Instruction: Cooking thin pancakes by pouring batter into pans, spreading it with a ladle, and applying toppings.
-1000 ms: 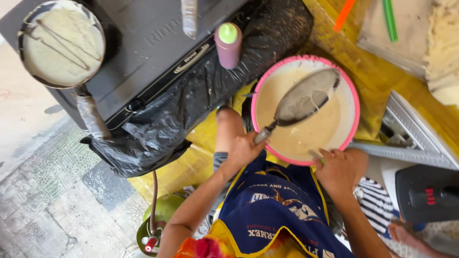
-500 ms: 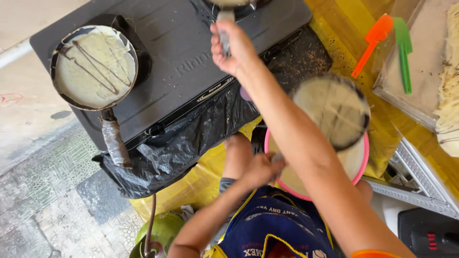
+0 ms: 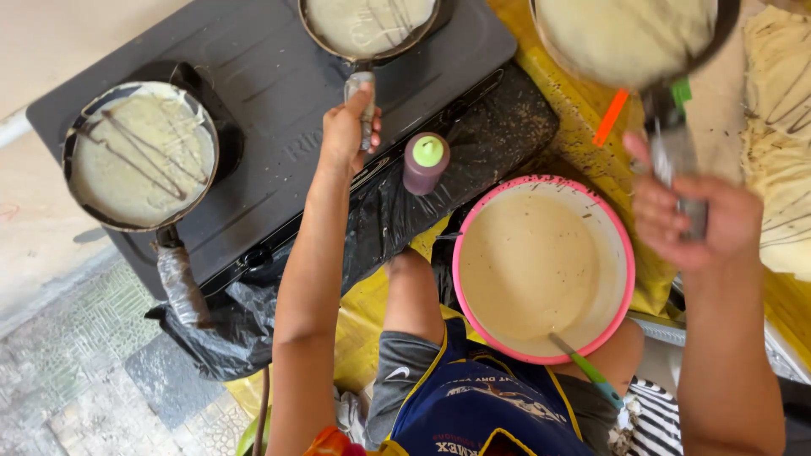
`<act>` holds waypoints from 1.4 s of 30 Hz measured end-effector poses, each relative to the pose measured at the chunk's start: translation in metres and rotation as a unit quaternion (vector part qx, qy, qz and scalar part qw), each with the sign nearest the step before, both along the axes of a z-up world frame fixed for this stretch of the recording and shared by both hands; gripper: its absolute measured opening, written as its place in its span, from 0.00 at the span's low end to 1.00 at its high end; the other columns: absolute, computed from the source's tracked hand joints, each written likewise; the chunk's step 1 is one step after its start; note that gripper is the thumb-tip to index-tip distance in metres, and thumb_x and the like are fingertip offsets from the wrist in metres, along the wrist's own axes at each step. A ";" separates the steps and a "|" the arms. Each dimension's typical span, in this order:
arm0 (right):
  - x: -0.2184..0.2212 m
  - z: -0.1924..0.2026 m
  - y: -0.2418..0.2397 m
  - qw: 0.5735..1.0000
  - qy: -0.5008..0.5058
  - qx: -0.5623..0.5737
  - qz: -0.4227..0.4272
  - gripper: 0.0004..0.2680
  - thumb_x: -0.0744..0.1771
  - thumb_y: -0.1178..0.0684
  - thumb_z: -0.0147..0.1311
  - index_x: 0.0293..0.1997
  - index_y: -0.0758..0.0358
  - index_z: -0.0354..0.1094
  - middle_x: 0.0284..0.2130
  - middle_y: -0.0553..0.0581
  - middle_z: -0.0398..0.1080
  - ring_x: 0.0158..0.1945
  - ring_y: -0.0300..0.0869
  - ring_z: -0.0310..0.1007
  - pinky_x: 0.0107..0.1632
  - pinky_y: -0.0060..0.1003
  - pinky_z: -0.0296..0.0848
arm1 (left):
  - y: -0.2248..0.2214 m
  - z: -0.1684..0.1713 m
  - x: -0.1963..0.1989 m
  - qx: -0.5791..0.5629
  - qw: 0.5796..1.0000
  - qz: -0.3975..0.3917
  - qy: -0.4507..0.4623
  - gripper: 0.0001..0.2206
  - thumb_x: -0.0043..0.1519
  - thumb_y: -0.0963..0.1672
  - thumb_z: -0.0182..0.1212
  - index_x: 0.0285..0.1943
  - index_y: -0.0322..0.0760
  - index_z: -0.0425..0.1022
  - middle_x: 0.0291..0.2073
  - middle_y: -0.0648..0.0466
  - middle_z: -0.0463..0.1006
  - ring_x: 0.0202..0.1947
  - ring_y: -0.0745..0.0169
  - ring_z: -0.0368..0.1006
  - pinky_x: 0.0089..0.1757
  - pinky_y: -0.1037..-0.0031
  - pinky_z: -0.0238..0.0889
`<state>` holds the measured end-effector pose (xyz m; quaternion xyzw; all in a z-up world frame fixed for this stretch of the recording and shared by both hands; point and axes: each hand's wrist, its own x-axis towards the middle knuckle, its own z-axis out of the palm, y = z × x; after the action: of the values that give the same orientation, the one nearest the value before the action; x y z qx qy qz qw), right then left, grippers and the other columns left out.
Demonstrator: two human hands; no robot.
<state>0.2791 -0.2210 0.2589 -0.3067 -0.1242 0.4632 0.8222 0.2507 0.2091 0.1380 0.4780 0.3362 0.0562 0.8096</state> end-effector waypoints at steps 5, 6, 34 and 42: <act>-0.072 -0.068 -0.099 0.981 0.110 -0.058 -0.151 0.24 0.65 0.56 0.55 0.70 0.69 0.57 0.24 0.51 0.63 0.19 0.31 0.59 0.21 0.23 0.61 | 0.007 -0.045 0.020 0.036 0.999 -0.019 0.024 0.20 0.57 0.55 0.62 0.35 0.34 0.76 0.17 0.53 0.72 0.10 0.66 0.62 0.15 0.77 0.49; -0.090 -0.078 -0.114 0.968 0.147 -0.054 -0.194 0.23 0.65 0.53 0.54 0.69 0.71 0.57 0.25 0.50 0.59 0.17 0.28 0.53 0.21 0.24 0.53 | 0.007 -0.052 0.024 0.048 0.998 -0.024 0.045 0.22 0.57 0.58 0.61 0.39 0.36 0.77 0.19 0.55 0.72 0.11 0.67 0.63 0.16 0.79 0.51; 0.160 -0.220 -0.317 -0.187 -0.397 -0.886 -0.148 0.38 0.60 0.48 0.68 0.77 0.60 0.45 0.43 0.46 0.62 0.33 0.37 0.64 0.20 0.25 0.65 | -0.036 -0.042 -0.179 0.544 0.771 -0.047 0.327 0.27 0.82 0.58 0.48 0.38 0.37 0.71 0.26 0.47 0.74 0.26 0.50 0.69 0.31 0.52 0.63; 0.079 -0.071 -0.137 0.580 -0.354 -0.601 -0.421 0.13 0.70 0.60 0.59 0.62 0.68 0.64 0.41 0.60 0.74 0.27 0.38 0.71 0.24 0.31 0.74 | -0.224 -0.020 -0.187 0.211 0.917 -0.336 -0.037 0.10 0.65 0.45 0.58 0.46 0.34 0.80 0.28 0.54 0.81 0.27 0.69 0.73 0.30 0.77 0.68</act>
<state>0.3586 -0.3583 0.1878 -0.8881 0.0444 -0.1115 0.4436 0.0636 -0.0145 0.1185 0.7203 0.1056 -0.1317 0.6728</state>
